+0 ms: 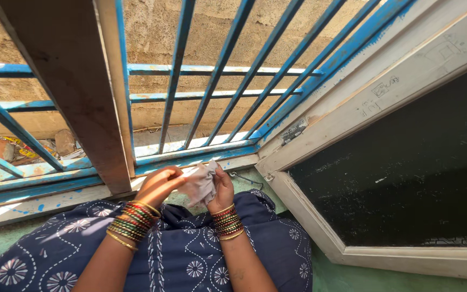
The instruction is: The person cleans the lower section of a window frame using a white cloth. They repeatedly wipe the frame, dip the cloth into a blue bucket of water, wring it out, and continue wiping the same area.
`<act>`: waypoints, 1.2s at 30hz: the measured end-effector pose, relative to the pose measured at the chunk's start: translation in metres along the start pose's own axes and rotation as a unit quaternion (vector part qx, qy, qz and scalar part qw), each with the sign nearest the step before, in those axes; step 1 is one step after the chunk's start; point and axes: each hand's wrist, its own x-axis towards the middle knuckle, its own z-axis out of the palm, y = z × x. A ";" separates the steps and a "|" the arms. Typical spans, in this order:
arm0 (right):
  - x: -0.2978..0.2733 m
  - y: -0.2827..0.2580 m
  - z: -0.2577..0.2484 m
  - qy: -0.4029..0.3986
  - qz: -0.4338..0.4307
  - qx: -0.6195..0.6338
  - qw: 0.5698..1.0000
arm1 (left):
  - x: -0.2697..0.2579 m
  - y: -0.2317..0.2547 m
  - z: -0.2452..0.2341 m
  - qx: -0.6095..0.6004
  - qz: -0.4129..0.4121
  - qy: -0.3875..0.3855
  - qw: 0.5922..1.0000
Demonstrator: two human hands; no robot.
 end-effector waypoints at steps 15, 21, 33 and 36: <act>-0.020 0.023 0.057 -0.141 -0.224 -0.530 0.805 | 0.011 -0.026 0.005 -0.340 -0.007 -0.038 0.939; -0.014 0.037 0.033 -0.112 -0.114 -0.426 0.891 | -0.002 0.013 -0.008 0.111 -0.015 0.080 0.990; -0.011 0.031 0.018 -0.074 -0.074 -0.378 0.920 | -0.004 0.027 -0.012 0.108 -0.021 0.081 0.991; -0.013 0.030 0.022 -0.084 -0.077 -0.372 0.921 | -0.004 0.032 -0.014 0.166 -0.068 0.007 0.984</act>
